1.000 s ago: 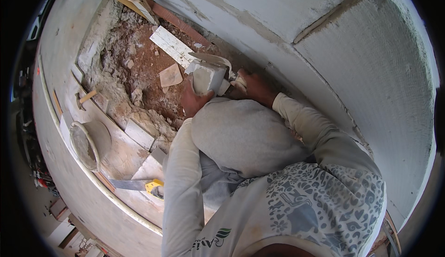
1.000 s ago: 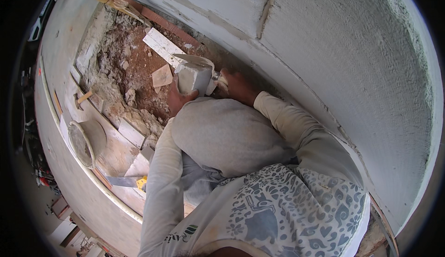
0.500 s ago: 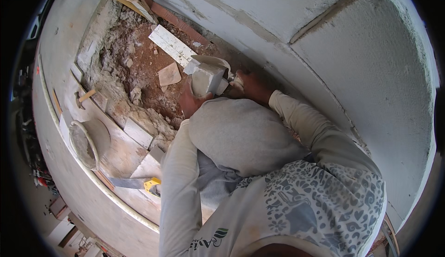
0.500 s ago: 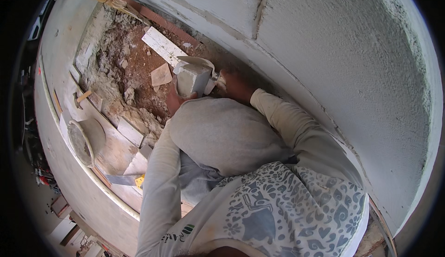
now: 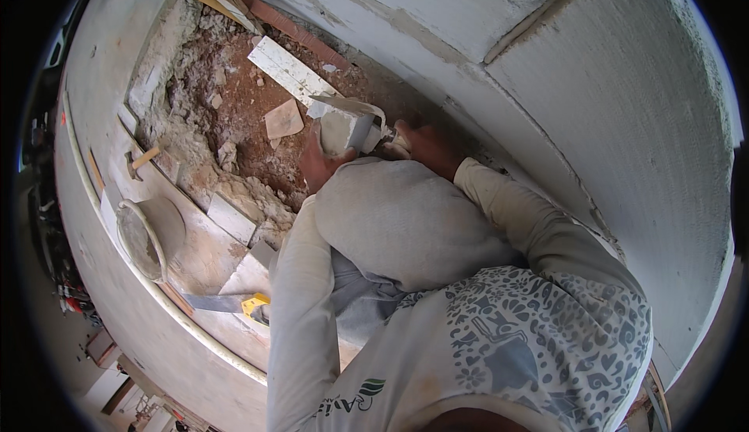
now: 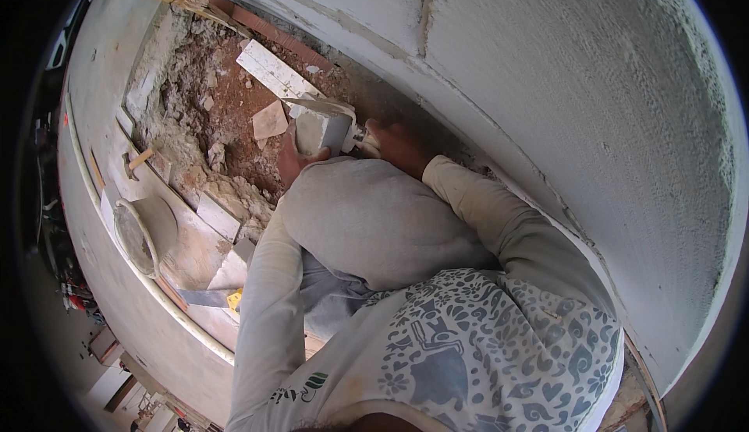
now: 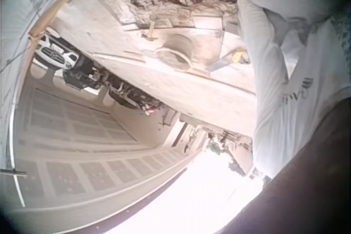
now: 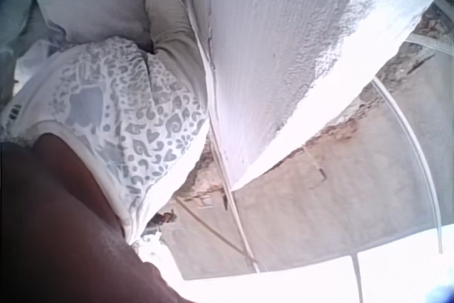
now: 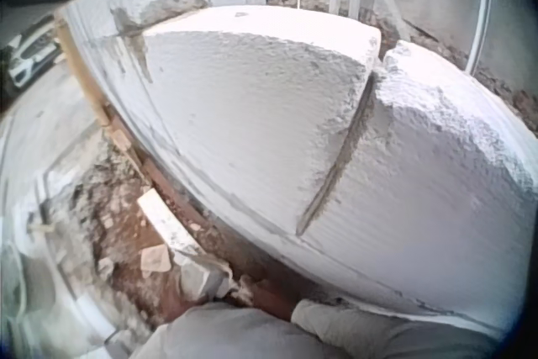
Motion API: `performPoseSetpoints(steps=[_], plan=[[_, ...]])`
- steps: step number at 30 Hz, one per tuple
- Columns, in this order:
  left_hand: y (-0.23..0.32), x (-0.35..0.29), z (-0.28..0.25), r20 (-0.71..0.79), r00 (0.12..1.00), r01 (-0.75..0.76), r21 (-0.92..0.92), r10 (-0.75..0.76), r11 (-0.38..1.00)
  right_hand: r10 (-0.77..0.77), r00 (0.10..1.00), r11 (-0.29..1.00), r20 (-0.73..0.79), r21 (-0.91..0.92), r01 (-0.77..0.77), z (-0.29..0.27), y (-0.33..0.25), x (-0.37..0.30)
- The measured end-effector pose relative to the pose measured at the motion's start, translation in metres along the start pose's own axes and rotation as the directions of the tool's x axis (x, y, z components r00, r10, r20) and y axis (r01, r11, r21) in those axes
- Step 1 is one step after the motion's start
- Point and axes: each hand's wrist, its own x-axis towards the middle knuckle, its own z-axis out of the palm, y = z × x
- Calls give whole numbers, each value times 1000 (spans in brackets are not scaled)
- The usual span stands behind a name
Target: The person uses a hammer to adjust a white block on a wall, then measures a block with a tape measure. They pick up a smaller block, apply mortar to it with a trowel, and place it into a gap at the base of the wall, pressing it into position.
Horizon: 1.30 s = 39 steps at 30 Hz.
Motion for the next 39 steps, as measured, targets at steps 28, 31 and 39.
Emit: performPoseSetpoints(steps=[28, 31, 39], plan=[[-8, -2, 3, -61, 991, -118, 29, 119, 993, -25, 999, 998, 22, -57, 26, 10, 4, 36], [-14, 2, 9, -93, 973, -211, 8, 211, 977, 15, 1000, 998, 21, 68, -17, 4, 28, 47], [-18, 2, 11, -68, 980, -184, 12, 185, 983, 18, 999, 1000, -31, -11, -19, 19, 36, 34]])
